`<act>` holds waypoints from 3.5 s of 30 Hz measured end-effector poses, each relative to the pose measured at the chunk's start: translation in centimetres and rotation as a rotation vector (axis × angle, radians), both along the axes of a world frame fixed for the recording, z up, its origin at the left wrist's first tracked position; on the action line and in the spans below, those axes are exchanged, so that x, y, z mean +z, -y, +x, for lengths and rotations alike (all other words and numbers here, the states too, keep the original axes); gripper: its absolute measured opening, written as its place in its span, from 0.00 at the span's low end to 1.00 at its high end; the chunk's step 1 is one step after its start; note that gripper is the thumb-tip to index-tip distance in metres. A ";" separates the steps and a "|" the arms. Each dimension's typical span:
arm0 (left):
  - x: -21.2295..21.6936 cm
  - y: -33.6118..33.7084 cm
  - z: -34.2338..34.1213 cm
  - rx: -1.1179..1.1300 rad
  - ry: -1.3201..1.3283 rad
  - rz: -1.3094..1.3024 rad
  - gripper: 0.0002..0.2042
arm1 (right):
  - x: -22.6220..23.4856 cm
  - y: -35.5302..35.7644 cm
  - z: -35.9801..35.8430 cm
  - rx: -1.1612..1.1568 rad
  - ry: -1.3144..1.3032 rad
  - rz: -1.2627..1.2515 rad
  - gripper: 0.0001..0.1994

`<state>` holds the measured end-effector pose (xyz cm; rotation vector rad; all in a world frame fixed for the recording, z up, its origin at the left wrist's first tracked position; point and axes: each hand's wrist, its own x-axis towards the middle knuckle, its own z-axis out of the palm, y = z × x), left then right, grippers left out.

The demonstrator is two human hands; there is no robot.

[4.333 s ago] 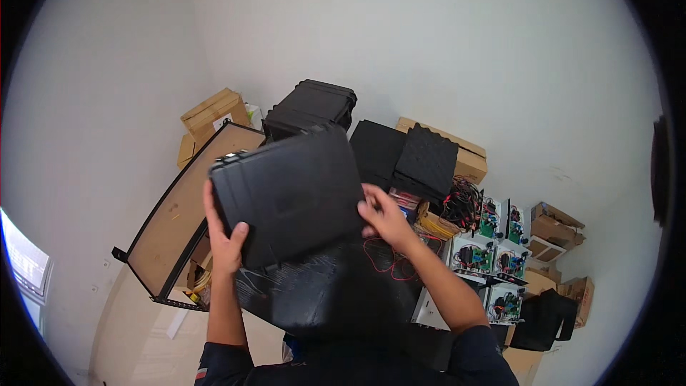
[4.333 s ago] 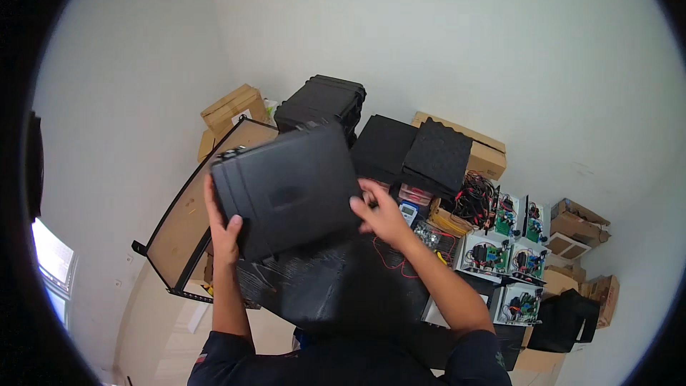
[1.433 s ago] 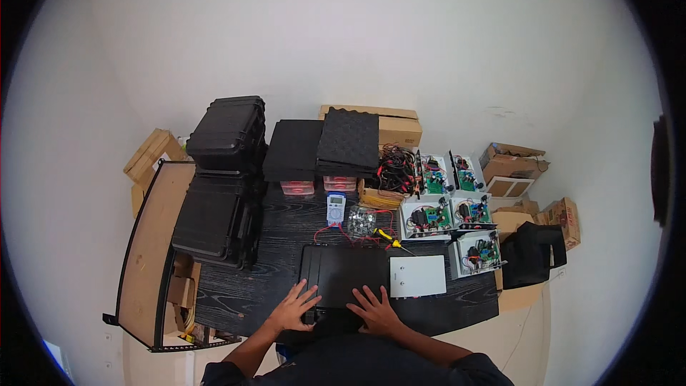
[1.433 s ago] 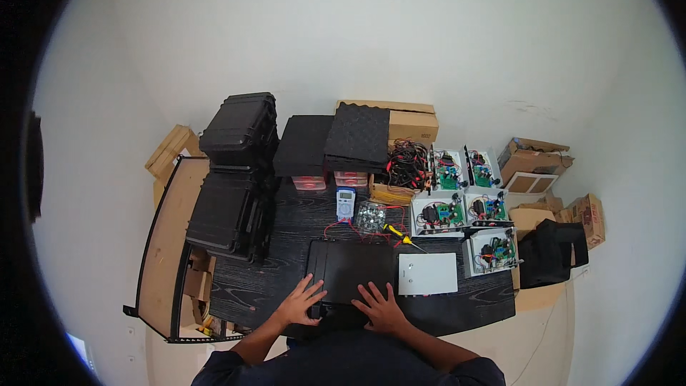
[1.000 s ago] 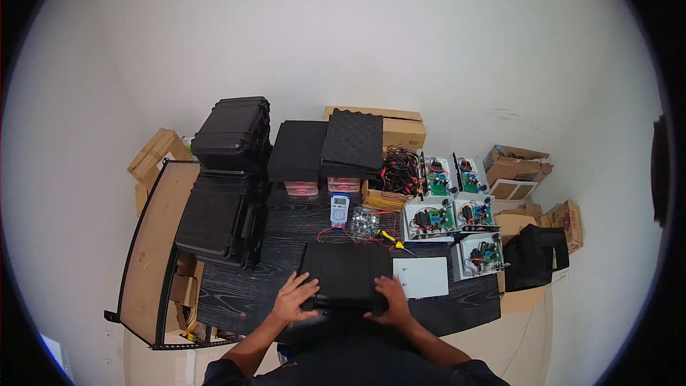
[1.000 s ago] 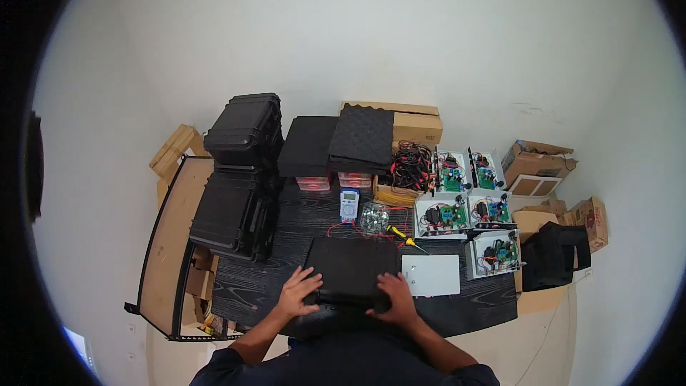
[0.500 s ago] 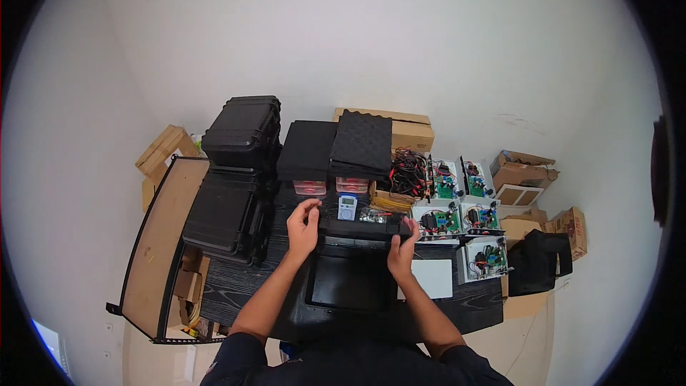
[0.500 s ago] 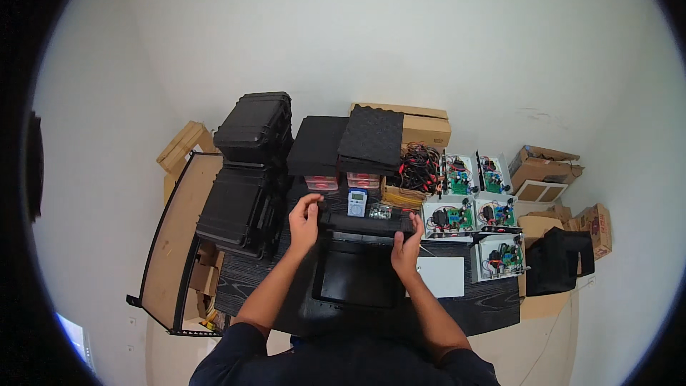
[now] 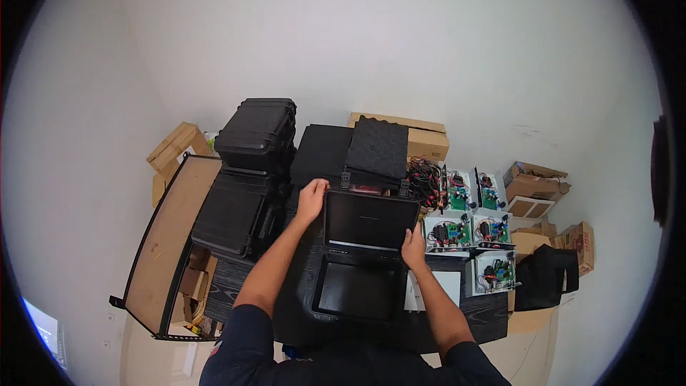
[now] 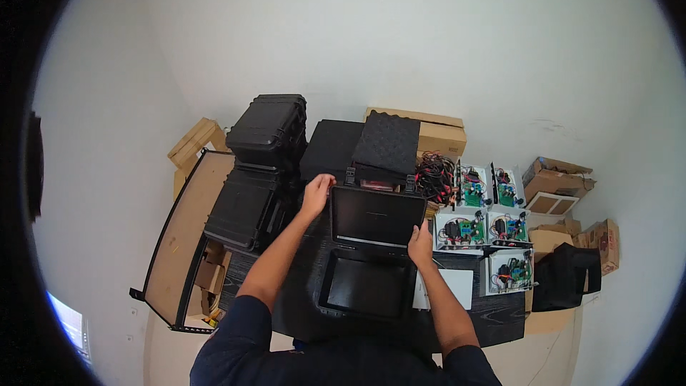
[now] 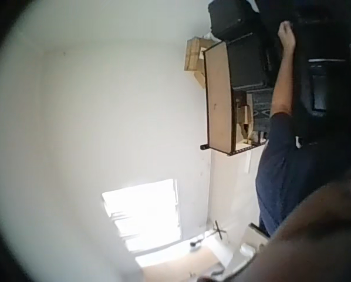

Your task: The person opens a black hard-shell case and places a white rectangular electronic device inside. They then retrieve a bundle of red and black wires, untangle them, and carefully arrange them within the case alongside the device. The person closes the case to complete the packing process.

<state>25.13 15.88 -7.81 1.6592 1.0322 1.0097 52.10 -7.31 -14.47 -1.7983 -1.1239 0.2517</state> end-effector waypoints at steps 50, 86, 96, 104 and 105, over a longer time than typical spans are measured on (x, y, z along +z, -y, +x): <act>-8.5 21.3 -7.4 -0.506 -0.424 0.391 0.14 | 8.7 -17.8 9.2 -0.026 -0.013 -0.169 0.25; -13.7 24.1 -4.3 -0.723 -1.040 0.488 0.41 | 18.9 -17.8 5.4 0.408 -0.523 0.356 0.06; -11.8 22.2 -3.2 -0.416 -0.440 0.431 0.34 | 25.5 -4.9 3.2 0.561 0.318 0.437 0.03; -10.7 18.3 -3.9 0.200 -0.210 0.495 0.30 | 16.0 -2.3 3.2 0.556 0.449 0.222 0.07; -10.5 17.8 -4.1 0.162 -0.240 0.488 0.30 | 14.9 -2.4 3.2 0.526 0.434 0.226 0.07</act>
